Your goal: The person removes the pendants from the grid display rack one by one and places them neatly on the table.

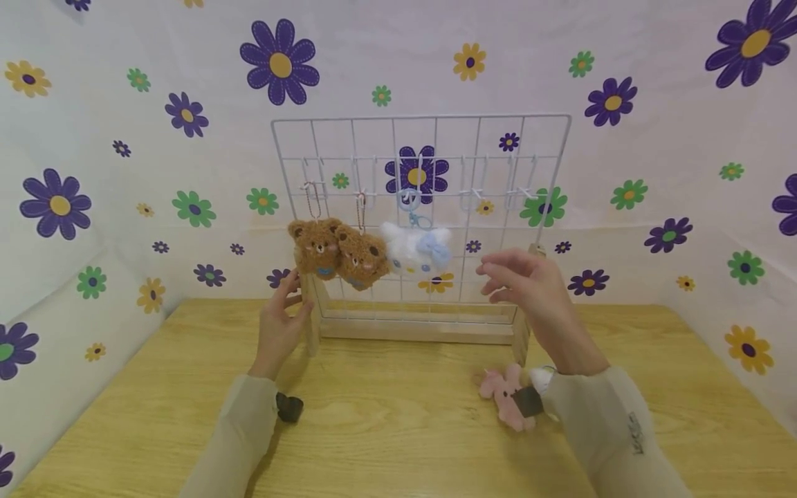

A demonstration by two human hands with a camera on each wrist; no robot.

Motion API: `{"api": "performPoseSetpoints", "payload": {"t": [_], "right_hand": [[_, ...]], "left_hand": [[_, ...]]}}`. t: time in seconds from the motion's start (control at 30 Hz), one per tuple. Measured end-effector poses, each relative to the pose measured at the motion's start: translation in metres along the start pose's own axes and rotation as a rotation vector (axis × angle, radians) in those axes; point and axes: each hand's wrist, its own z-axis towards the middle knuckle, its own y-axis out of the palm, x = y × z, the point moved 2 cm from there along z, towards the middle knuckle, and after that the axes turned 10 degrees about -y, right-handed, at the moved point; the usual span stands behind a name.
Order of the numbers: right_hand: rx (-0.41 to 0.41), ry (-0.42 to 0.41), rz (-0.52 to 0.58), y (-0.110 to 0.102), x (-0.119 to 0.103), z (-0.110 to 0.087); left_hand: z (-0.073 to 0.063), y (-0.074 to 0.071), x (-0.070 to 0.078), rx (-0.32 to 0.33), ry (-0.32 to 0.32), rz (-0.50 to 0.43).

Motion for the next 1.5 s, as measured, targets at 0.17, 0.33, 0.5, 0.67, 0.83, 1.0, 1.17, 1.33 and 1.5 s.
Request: {"api": "performPoseSetpoints", "payload": {"t": [0.17, 0.33, 0.5, 0.67, 0.83, 1.0, 1.17, 1.33, 1.5], "right_hand": [[0.005, 0.003, 0.034, 0.004, -0.004, 0.005], [0.004, -0.001, 0.043, 0.008, -0.007, 0.008], [0.002, -0.012, 0.070, 0.011, -0.010, 0.011], [-0.003, -0.005, 0.060, 0.014, -0.013, 0.013], [-0.006, 0.005, 0.034, 0.018, -0.017, 0.018], [-0.017, -0.013, -0.013, 0.021, -0.020, 0.025], [-0.009, -0.007, -0.010, 0.023, -0.023, 0.029], [0.000, -0.010, 0.002, 0.025, -0.025, 0.031], [-0.003, 0.000, 0.016, 0.027, -0.029, 0.036]], "left_hand": [[0.001, 0.000, 0.000, -0.001, -0.008, -0.001], [0.001, 0.000, -0.001, 0.004, -0.004, 0.000], [0.000, 0.001, -0.002, 0.007, -0.003, 0.010], [0.000, 0.000, -0.003, -0.004, -0.021, 0.012], [-0.001, -0.001, -0.003, -0.007, -0.027, 0.014], [-0.001, -0.001, -0.002, -0.002, -0.015, 0.017], [0.000, 0.000, -0.003, -0.005, 0.000, 0.007], [0.000, 0.001, -0.004, -0.006, 0.004, -0.001], [0.000, 0.001, -0.004, -0.006, 0.002, 0.004]]}}
